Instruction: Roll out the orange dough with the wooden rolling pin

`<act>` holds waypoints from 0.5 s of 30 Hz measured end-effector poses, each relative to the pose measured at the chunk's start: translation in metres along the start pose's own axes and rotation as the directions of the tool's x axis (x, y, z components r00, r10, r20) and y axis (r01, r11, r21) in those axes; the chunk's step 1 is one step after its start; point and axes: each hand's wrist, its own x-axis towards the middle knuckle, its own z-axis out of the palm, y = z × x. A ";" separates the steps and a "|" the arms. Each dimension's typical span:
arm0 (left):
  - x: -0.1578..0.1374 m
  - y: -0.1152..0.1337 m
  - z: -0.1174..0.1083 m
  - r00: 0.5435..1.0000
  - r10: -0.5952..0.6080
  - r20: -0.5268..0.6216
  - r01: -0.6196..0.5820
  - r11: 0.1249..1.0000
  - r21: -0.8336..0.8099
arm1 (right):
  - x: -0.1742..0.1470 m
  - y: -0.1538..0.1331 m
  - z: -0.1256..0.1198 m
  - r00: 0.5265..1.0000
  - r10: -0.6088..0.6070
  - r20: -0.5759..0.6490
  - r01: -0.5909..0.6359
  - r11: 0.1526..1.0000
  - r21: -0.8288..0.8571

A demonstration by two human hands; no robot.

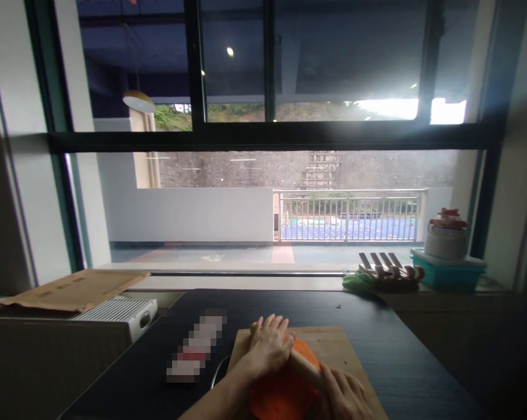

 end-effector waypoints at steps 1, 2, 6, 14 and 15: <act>0.014 0.007 0.000 1.000 0.010 -0.006 -0.010 1.000 0.004 | 0.003 0.009 -0.002 0.999 -0.013 0.047 0.012 1.000 0.018; 0.028 0.013 0.001 1.000 0.011 0.010 -0.011 1.000 0.004 | 0.005 0.017 -0.001 0.997 -0.009 0.074 0.007 0.999 0.036; 0.081 0.034 0.006 0.994 -0.041 0.104 0.044 0.999 -0.031 | 0.001 0.030 0.017 0.974 0.223 0.026 -0.225 0.967 0.119; 0.070 0.024 0.008 0.994 0.046 0.095 -0.042 0.998 -0.044 | 0.002 0.020 0.002 0.871 0.456 0.182 -0.488 0.766 0.418; 0.058 0.018 0.007 0.994 0.068 0.090 -0.066 0.997 -0.029 | 0.006 0.019 -0.005 0.855 0.458 0.241 -0.517 0.731 0.445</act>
